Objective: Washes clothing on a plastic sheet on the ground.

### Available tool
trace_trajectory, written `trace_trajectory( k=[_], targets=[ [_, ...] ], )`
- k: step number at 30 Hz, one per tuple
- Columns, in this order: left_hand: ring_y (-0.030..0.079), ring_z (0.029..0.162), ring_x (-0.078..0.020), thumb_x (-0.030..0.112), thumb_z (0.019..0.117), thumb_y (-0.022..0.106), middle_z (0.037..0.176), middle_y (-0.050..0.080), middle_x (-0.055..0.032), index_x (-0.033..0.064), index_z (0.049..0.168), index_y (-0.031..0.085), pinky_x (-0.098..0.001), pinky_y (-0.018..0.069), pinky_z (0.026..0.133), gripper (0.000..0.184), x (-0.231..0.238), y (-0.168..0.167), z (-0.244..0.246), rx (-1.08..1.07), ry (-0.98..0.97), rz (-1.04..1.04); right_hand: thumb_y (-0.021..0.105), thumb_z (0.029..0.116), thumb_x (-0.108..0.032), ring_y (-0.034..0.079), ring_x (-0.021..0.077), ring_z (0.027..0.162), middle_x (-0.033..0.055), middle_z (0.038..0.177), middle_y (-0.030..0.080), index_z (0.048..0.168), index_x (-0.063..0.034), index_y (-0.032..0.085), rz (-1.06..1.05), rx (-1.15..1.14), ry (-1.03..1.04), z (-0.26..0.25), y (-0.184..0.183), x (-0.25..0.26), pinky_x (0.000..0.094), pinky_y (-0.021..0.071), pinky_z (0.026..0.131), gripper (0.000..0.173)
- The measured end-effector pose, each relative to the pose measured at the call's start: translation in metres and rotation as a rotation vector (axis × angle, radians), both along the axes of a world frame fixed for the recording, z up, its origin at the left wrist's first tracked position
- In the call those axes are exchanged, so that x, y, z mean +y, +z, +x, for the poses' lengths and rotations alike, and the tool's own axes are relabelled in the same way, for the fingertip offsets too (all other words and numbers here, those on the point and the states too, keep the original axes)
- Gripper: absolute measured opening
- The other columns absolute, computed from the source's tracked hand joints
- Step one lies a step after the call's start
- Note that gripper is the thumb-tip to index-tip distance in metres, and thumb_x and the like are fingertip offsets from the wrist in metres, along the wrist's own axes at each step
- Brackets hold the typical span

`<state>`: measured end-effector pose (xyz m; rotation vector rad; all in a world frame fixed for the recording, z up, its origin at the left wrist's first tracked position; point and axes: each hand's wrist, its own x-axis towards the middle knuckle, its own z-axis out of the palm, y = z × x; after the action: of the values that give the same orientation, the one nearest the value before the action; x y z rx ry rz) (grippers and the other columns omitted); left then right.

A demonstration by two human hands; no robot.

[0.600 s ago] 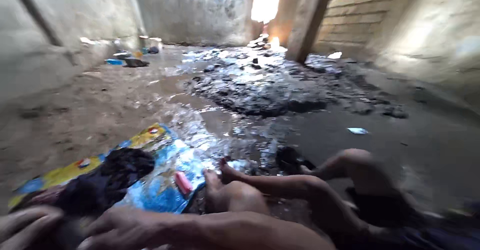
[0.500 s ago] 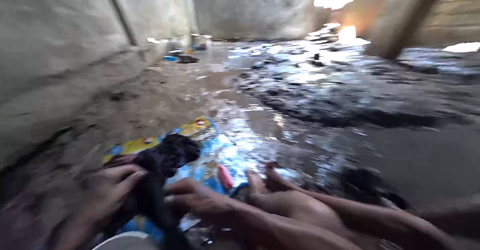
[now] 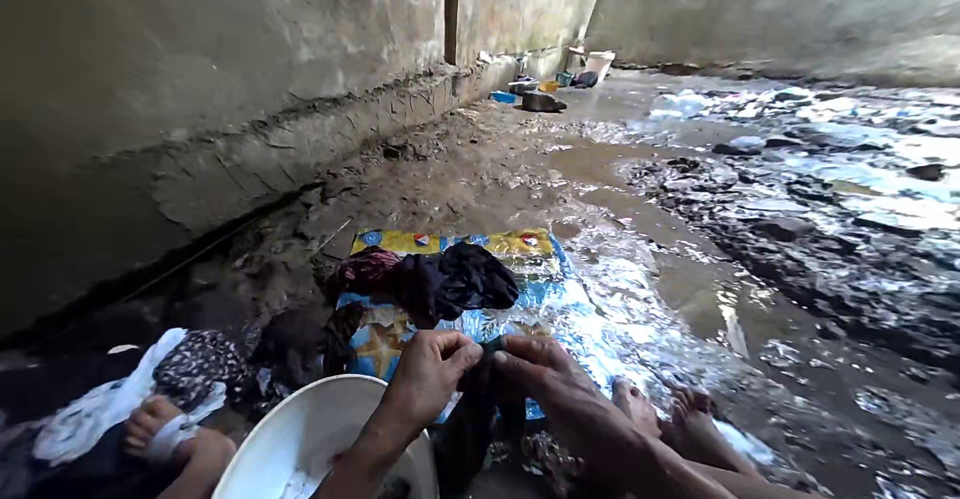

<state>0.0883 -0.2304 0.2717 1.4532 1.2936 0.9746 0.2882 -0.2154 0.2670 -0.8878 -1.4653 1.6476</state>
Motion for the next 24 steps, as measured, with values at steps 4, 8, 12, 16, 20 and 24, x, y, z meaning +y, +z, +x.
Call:
trace_trajectory(
  k=[4, 8, 12, 16, 20, 24],
  targets=[
    [0.072, 0.086, -0.0233, 0.01, 0.1087, 0.046, 0.099, 0.069, -0.0162, -0.0075, 0.116, 0.06, -0.0402, 0.0622, 0.078, 0.024, 0.004, -0.006, 0.001, -0.575, 0.253, -0.281, 0.043, 0.1058, -0.008, 0.073, 0.0235, 0.089, 0.0144, 0.098, 0.072, 0.111, 0.0044, 0.063, -0.166, 0.115, -0.268, -0.002, 0.002, 0.003, 0.0425, 0.0619, 0.083, 0.024],
    [0.066, 0.1, -0.0276, 0.023, 0.1112, 0.042, 0.114, 0.065, -0.019, -0.0002, 0.135, 0.052, -0.0465, 0.0563, 0.085, 0.035, 0.022, -0.011, -0.033, -0.744, 0.695, -0.321, 0.035, 0.1113, -0.016, 0.072, 0.0253, 0.08, 0.0164, 0.093, 0.07, 0.12, 0.0037, 0.056, -0.264, 0.193, -0.598, 0.009, 0.015, 0.022, 0.0441, 0.0621, 0.072, 0.03],
    [0.062, 0.107, -0.0283, 0.031, 0.1107, 0.042, 0.122, 0.061, -0.0173, 0.0041, 0.136, 0.05, -0.0505, 0.0535, 0.088, 0.038, 0.039, -0.018, -0.104, -0.766, 0.941, -0.187, 0.042, 0.1084, -0.018, 0.065, 0.0219, 0.077, 0.0117, 0.088, 0.064, 0.107, -0.0012, 0.059, -0.241, 0.202, -0.812, 0.038, 0.027, 0.047, 0.0431, 0.0566, 0.069, 0.024],
    [0.058, 0.12, -0.0301, 0.017, 0.1106, 0.044, 0.135, 0.057, -0.0218, -0.0025, 0.14, 0.051, -0.0507, 0.0495, 0.099, 0.036, 0.039, -0.031, -0.126, -0.21, 0.753, -0.079, 0.044, 0.108, -0.017, 0.064, 0.0215, 0.077, 0.0116, 0.087, 0.065, 0.105, -0.0014, 0.061, -0.234, 0.19, -0.78, 0.031, 0.035, 0.045, 0.0427, 0.0559, 0.069, 0.023],
    [0.069, 0.099, -0.0243, -0.002, 0.09, 0.06, 0.104, 0.071, -0.0131, 0.0006, 0.1, 0.073, -0.0465, 0.0574, 0.09, 0.017, 0.02, -0.041, -0.053, 0.338, 0.317, 0.319, 0.047, 0.1068, -0.013, 0.067, 0.019, 0.074, 0.0098, 0.083, 0.068, 0.1, -0.0009, 0.065, -0.196, 0.14, -0.552, -0.005, 0.023, 0.021, 0.0398, 0.0579, 0.069, 0.023],
    [0.064, 0.109, -0.0161, 0.004, 0.099, 0.054, 0.117, 0.066, -0.0197, -0.014, 0.127, 0.055, -0.0309, 0.0521, 0.099, 0.033, -0.013, -0.035, 0.039, 0.046, 0.043, 0.029, 0.044, 0.1062, -0.013, 0.065, 0.0107, 0.075, 0.0018, 0.082, 0.067, 0.101, -0.0028, 0.065, -0.116, 0.127, -0.237, -0.036, 0.022, -0.006, 0.0322, 0.0565, 0.07, 0.024]
  ],
)
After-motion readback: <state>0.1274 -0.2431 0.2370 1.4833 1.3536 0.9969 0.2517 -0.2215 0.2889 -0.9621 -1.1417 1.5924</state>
